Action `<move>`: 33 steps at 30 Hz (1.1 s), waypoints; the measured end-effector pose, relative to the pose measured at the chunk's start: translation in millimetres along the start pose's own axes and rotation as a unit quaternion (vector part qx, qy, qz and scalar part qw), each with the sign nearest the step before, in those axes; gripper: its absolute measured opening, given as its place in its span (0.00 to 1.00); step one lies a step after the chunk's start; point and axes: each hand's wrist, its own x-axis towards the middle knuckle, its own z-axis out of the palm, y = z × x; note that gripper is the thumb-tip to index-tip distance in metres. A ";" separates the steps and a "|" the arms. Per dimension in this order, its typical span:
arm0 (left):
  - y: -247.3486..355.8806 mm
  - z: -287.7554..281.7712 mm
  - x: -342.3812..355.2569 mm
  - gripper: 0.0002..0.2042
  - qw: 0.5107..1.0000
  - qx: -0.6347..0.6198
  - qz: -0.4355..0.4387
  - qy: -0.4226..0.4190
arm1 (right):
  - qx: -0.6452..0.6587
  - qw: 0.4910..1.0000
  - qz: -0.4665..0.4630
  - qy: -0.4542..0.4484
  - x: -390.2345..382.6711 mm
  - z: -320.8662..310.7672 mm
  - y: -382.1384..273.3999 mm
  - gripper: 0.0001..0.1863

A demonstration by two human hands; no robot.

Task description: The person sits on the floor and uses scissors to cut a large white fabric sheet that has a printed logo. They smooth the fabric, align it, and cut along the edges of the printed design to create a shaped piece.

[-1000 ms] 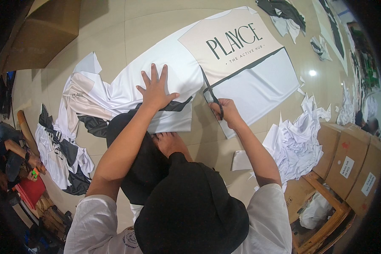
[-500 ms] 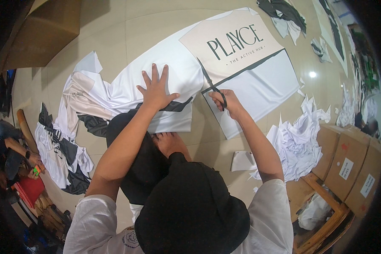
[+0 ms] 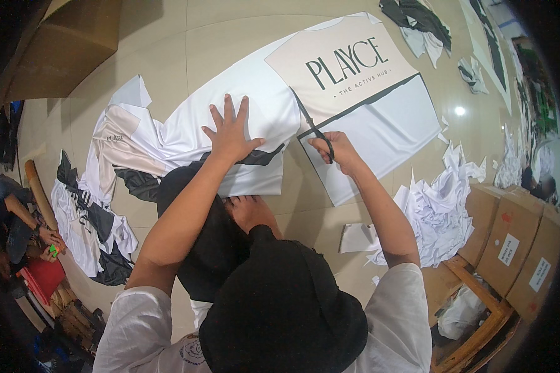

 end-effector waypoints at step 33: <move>1.1 -1.9 -1.7 0.64 1.000 -0.014 -0.003 -0.003 | -0.010 1.000 -0.005 -0.029 23.8 -7.8 -35.4 0.19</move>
